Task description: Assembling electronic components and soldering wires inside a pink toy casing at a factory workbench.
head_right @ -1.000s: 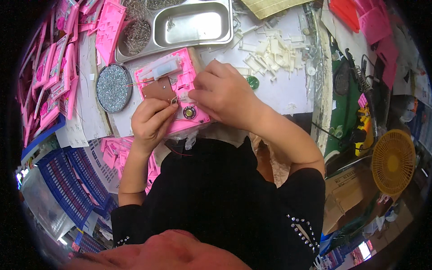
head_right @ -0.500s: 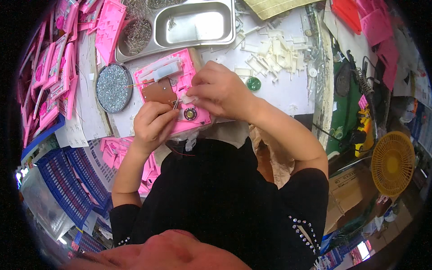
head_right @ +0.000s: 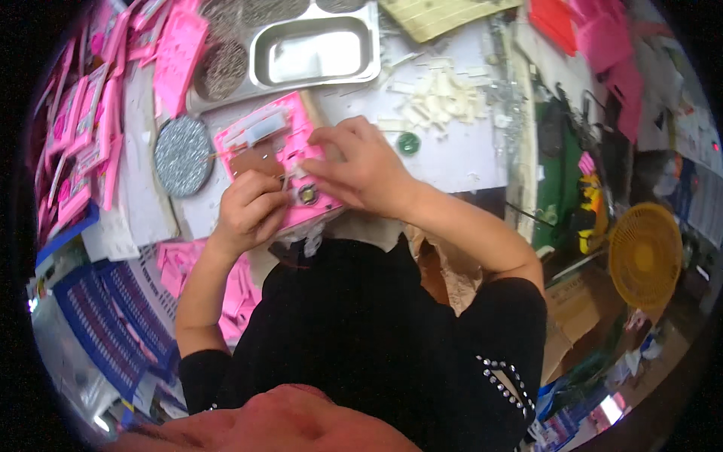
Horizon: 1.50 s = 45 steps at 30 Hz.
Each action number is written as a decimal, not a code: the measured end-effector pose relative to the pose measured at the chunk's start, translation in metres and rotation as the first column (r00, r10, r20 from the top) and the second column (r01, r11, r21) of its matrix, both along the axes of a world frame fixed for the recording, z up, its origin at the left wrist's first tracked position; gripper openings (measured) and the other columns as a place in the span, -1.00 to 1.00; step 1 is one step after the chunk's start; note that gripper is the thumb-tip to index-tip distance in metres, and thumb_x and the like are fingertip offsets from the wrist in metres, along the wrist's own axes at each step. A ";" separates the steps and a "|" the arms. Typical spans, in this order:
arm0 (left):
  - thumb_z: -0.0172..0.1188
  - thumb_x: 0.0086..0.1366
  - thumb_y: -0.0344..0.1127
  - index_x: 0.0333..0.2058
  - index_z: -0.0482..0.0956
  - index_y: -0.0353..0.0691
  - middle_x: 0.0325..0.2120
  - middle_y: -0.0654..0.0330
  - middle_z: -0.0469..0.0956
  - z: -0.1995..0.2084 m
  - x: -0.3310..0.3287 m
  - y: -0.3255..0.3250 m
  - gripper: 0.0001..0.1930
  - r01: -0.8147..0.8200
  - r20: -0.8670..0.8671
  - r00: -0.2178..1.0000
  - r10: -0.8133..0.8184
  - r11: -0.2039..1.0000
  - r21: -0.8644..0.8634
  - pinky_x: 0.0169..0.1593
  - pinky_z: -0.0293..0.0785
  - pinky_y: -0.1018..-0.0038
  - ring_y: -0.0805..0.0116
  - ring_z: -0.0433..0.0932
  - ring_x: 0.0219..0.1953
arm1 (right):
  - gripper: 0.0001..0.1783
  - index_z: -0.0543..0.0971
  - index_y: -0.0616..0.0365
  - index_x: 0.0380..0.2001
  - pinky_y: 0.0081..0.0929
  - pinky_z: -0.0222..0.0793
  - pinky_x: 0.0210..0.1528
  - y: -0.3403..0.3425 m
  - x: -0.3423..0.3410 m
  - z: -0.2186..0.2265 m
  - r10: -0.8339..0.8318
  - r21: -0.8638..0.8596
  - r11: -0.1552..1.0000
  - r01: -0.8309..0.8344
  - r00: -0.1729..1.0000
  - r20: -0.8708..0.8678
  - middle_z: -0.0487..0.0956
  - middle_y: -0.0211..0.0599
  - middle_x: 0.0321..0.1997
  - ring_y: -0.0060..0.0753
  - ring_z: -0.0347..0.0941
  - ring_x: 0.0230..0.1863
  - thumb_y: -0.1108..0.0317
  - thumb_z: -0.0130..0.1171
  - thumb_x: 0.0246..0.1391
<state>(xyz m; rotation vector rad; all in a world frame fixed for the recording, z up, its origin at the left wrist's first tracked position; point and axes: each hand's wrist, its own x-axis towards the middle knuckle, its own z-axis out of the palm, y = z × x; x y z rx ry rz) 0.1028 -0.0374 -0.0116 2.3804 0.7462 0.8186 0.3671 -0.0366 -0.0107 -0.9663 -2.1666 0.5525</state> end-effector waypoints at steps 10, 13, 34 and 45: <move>0.41 -0.06 -0.52 -0.33 0.62 -0.26 -0.40 0.17 0.54 0.001 -0.003 0.006 -0.75 0.070 -0.003 0.998 -0.070 0.998 0.010 -0.34 0.50 0.29 0.15 0.54 -0.38 | -0.78 0.75 0.12 -0.25 -0.24 0.45 -0.11 0.069 0.133 0.004 -0.618 0.127 0.768 0.628 0.672 0.408 0.67 -0.15 -0.28 -0.11 0.57 -0.19 0.25 0.34 0.07; 0.41 -0.04 -0.52 -0.33 0.62 -0.25 -0.40 0.17 0.54 0.002 -0.002 0.004 -0.76 0.063 -0.019 0.998 -0.063 0.998 0.004 -0.33 0.49 0.28 0.16 0.54 -0.38 | -0.64 0.75 0.15 -0.24 -0.19 0.47 -0.15 0.100 0.134 -0.002 -0.687 0.103 0.677 0.729 0.575 0.445 0.67 -0.12 -0.29 -0.09 0.59 -0.22 0.09 0.37 0.05; 0.08 0.54 -0.17 -0.05 0.54 -0.28 -0.28 0.07 0.66 0.040 0.082 -0.005 -0.73 0.338 0.327 0.880 0.343 0.031 -0.941 -0.38 0.58 0.54 0.45 0.60 -0.43 | -0.62 0.64 0.18 -0.17 -0.33 0.34 0.00 -0.025 0.033 0.018 -0.179 -0.127 0.983 0.132 0.829 -0.530 0.64 -0.24 -0.15 -0.24 0.44 -0.09 0.53 0.49 -0.13; 0.24 0.44 -0.39 -0.07 0.55 -0.32 -0.32 0.17 0.65 0.041 0.063 -0.012 -0.83 0.343 0.360 0.817 0.450 0.122 -0.931 -0.38 0.61 0.57 0.53 0.62 -0.38 | -0.62 0.63 0.14 -0.22 -0.27 0.43 -0.07 -0.018 0.028 0.024 0.063 0.080 0.996 -0.035 0.924 -0.378 0.66 -0.17 -0.07 -0.15 0.50 -0.10 0.67 0.36 -0.20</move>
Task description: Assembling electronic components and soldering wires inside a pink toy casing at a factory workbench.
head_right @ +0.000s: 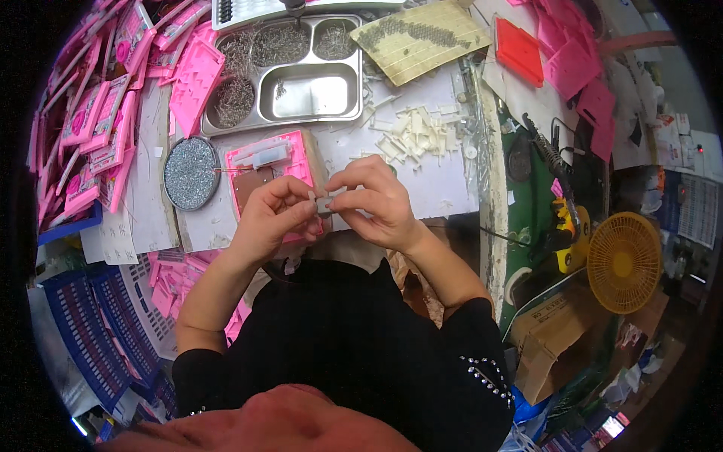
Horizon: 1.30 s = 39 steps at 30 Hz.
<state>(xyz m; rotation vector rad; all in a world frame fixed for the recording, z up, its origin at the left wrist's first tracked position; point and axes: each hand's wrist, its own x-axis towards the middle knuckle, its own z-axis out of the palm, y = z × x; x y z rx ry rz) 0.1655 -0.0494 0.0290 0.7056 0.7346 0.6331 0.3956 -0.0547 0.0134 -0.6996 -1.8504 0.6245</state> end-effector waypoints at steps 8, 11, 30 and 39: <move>0.24 0.38 -0.51 -0.22 0.55 -0.34 -0.25 0.06 0.70 -0.010 0.014 -0.015 -0.94 -0.107 -0.297 0.853 0.430 0.699 0.707 -0.32 0.62 0.49 0.41 0.68 -0.36 | -0.68 0.64 0.24 -0.23 -0.32 0.50 -0.17 -0.009 -0.019 0.011 -0.291 -0.123 0.945 0.305 0.949 0.119 0.68 -0.13 -0.21 -0.11 0.61 -0.21 0.59 0.46 -0.13; 0.30 0.30 -0.53 -0.25 0.56 -0.30 -0.22 0.01 0.70 -0.015 0.015 -0.011 -0.90 0.015 -0.289 0.779 0.557 0.444 0.896 -0.35 0.59 0.41 0.29 0.68 -0.40 | -0.68 0.65 0.25 -0.26 -0.36 0.51 -0.24 -0.006 -0.022 0.002 -0.341 -0.059 0.934 0.351 0.929 0.142 0.69 -0.17 -0.30 -0.16 0.62 -0.31 0.55 0.51 -0.16; 0.35 0.12 -0.59 -0.28 0.51 -0.29 -0.22 -0.03 0.67 -0.019 0.021 -0.009 -0.78 0.193 -0.268 0.763 0.588 0.188 0.963 -0.27 0.61 0.26 0.03 0.67 -0.33 | -0.87 0.66 0.25 -0.32 -0.39 0.55 -0.32 -0.010 -0.016 -0.011 -0.305 -0.520 0.821 0.235 0.951 -0.052 0.69 -0.16 -0.38 -0.16 0.65 -0.40 0.57 0.35 -0.01; 0.30 0.21 -0.59 -0.29 0.54 -0.34 -0.29 0.01 0.66 -0.009 0.043 -0.001 -0.87 -0.010 -0.310 0.779 0.545 0.504 0.863 -0.28 0.62 0.32 0.12 0.68 -0.36 | -0.82 0.69 0.36 -0.15 -0.47 0.60 -0.11 -0.010 -0.008 -0.005 -0.378 -0.400 0.850 0.343 0.926 -0.009 0.74 -0.07 -0.13 -0.40 0.69 -0.20 0.56 0.28 0.18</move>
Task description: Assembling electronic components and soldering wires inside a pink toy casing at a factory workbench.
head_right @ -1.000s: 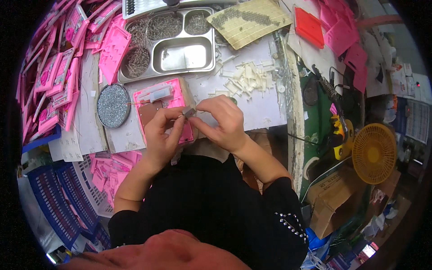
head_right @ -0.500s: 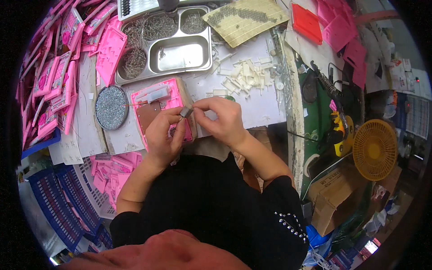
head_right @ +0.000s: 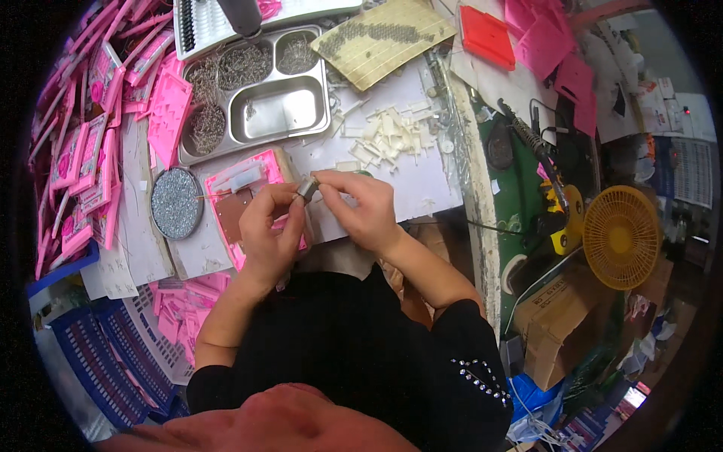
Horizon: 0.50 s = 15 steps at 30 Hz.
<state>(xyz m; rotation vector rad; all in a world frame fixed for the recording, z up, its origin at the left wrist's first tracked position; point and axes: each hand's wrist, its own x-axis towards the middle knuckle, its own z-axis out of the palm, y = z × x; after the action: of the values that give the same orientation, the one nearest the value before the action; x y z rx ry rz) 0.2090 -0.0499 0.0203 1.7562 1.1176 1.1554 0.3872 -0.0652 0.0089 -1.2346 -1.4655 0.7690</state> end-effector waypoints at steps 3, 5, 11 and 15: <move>0.29 0.22 -0.59 -0.29 0.54 -0.34 -0.31 0.04 0.66 0.005 0.006 0.004 -0.88 0.042 -0.038 0.998 -0.041 0.999 0.013 -0.27 0.64 0.34 0.15 0.69 -0.36 | -0.81 0.69 0.40 -0.11 -0.47 0.60 -0.04 0.003 0.015 0.003 0.005 -0.309 0.937 -0.166 0.886 -0.463 0.73 -0.07 -0.09 -0.43 0.67 -0.14 0.56 0.27 0.23; 0.29 0.23 -0.58 -0.29 0.54 -0.35 -0.32 0.04 0.66 0.005 0.013 0.006 -0.88 0.047 -0.050 0.998 -0.045 0.998 0.031 -0.26 0.64 0.35 0.14 0.69 -0.36 | -0.83 0.68 0.44 -0.14 -0.48 0.59 0.02 0.010 0.029 0.005 0.020 -0.369 0.889 -0.271 0.828 -0.560 0.72 -0.09 -0.08 -0.46 0.65 -0.10 0.57 0.27 0.24; 0.26 0.27 -0.55 -0.28 0.55 -0.35 -0.33 0.02 0.65 0.013 0.031 0.015 -0.92 0.139 -0.052 0.989 -0.141 0.989 -0.041 -0.22 0.65 0.36 0.13 0.70 -0.36 | -0.80 0.66 0.41 -0.14 -0.49 0.61 -0.02 0.010 0.054 -0.005 -0.024 -0.387 0.881 -0.270 0.793 -0.609 0.73 -0.13 -0.14 -0.43 0.65 -0.14 0.57 0.34 0.17; 0.24 0.31 -0.53 -0.27 0.55 -0.36 -0.34 0.00 0.65 0.021 0.044 0.035 -0.95 0.225 0.140 0.971 -0.195 0.942 -0.248 -0.21 0.65 0.38 0.15 0.70 -0.35 | -0.55 0.55 0.34 0.09 -0.52 0.60 -0.13 0.009 0.053 -0.005 -0.099 -0.252 0.967 -0.042 0.847 -0.522 0.71 -0.24 -0.24 -0.48 0.62 -0.21 0.56 0.38 0.13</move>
<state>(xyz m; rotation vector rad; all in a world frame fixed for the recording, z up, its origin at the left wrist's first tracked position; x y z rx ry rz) 0.2533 -0.0145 0.0409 1.5421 0.9419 0.9196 0.4407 -0.0561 0.0043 -1.1035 -0.9064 1.1996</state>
